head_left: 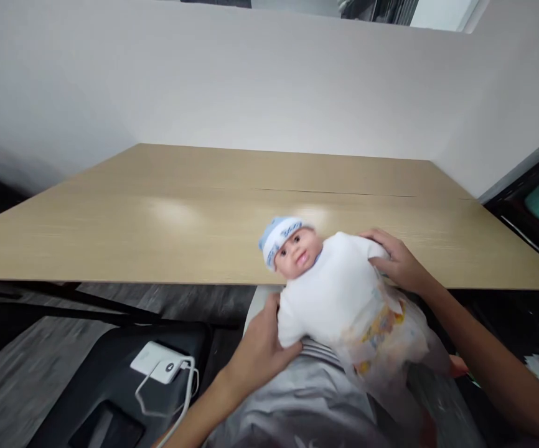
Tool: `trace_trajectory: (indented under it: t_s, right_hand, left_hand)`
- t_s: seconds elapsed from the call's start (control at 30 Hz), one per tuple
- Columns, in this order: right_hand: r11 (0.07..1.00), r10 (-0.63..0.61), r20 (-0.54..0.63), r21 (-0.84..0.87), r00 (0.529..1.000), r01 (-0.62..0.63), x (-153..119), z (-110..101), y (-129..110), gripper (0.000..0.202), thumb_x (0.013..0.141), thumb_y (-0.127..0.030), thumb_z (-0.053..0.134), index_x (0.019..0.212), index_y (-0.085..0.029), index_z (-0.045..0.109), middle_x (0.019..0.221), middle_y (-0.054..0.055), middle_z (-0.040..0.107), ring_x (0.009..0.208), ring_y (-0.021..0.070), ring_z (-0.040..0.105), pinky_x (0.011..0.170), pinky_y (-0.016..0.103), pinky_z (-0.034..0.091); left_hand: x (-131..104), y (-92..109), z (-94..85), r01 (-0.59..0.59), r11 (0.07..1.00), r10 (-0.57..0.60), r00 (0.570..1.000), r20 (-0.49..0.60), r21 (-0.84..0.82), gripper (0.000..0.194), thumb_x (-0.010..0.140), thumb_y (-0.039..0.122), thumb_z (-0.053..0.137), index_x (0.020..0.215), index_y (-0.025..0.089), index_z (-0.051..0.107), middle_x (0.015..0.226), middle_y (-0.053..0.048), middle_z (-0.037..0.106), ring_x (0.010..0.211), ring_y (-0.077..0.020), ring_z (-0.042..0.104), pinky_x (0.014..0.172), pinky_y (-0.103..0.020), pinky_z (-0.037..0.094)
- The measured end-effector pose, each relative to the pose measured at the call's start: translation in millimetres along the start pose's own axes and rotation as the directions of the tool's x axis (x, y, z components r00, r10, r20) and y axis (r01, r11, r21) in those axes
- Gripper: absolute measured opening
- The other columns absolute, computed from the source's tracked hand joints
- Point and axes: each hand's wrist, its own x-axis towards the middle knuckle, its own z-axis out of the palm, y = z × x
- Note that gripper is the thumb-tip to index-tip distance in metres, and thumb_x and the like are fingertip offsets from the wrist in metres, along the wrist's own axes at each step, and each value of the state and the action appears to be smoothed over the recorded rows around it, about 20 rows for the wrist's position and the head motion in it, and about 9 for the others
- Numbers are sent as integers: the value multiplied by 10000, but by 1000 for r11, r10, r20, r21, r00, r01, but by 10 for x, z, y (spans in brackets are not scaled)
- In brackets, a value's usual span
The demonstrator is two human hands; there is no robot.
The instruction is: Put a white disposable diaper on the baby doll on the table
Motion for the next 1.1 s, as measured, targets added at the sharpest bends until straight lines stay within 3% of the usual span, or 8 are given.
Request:
trace_trajectory:
  t_s: [0.1,0.23,0.43,0.63,0.73,0.83,0.93,1.1]
  right_hand:
    - [1000,-26,154,2,988,26,-400,144,-244,463,747,-191,640,1195,-257,736,1159,60,758,1085,305,698,985,445,538]
    - [1000,-3,276,11,961,0,-714,608,-204,503,747,-118,620,1215,-268,725,1186,46,755,1111,277,710,994,417,544]
    - [984,178,387,-91,905,-154,-943,1320,494,395,849,-178,658,1223,-234,772,1212,91,785,1130,265,735,1009,374,555]
    - [950,306,352,-47,884,-310,-1358,1285,631,412,1046,-514,539,1031,-214,821,1091,105,810,1031,279,749,947,407,559]
    - [925,344,403,12,848,-380,-1451,1160,475,415,1016,-556,596,989,-213,828,986,71,830,914,262,753,816,356,545]
    - [912,344,447,51,826,-407,-1415,1096,360,382,986,-533,644,986,-204,838,954,56,844,887,259,765,772,325,524]
    - [927,326,454,16,829,-374,-1347,1095,344,356,997,-471,613,948,-200,838,915,52,842,876,253,764,755,315,497]
    - [960,276,362,-145,890,-239,-1362,1136,600,346,1010,-367,544,862,-204,811,895,73,807,830,225,711,743,317,468]
  left_hand:
    - [-637,-166,252,92,993,-84,990,114,-69,550,721,197,682,1220,293,471,1122,-51,723,987,-315,740,819,-402,569]
    - [-1143,-402,288,182,980,-166,970,178,-78,569,667,172,656,1196,303,491,1169,-53,714,1041,-323,724,877,-426,570]
    - [-1181,-599,149,341,938,-344,886,310,66,423,779,258,623,1152,262,424,950,6,725,883,-254,718,773,-314,501]
    - [-1048,-468,-83,313,845,-459,840,289,433,701,892,710,696,1332,178,574,940,-121,793,922,-391,767,826,-400,514]
    - [-828,-278,-150,205,796,-337,931,137,569,789,926,859,568,1227,139,686,1044,-218,781,1050,-448,726,974,-514,496]
    - [-425,-51,-70,-64,899,-15,984,177,434,719,998,799,542,1347,183,670,1328,-206,723,1293,-408,635,1127,-533,449]
    - [-36,87,159,-297,954,261,895,363,47,545,1055,620,621,1457,252,606,1437,-115,689,1355,-293,610,1173,-425,449]
    - [121,-17,528,-310,931,363,819,443,-191,351,1034,450,718,1304,228,690,1303,-91,743,1221,-264,654,1083,-378,487]
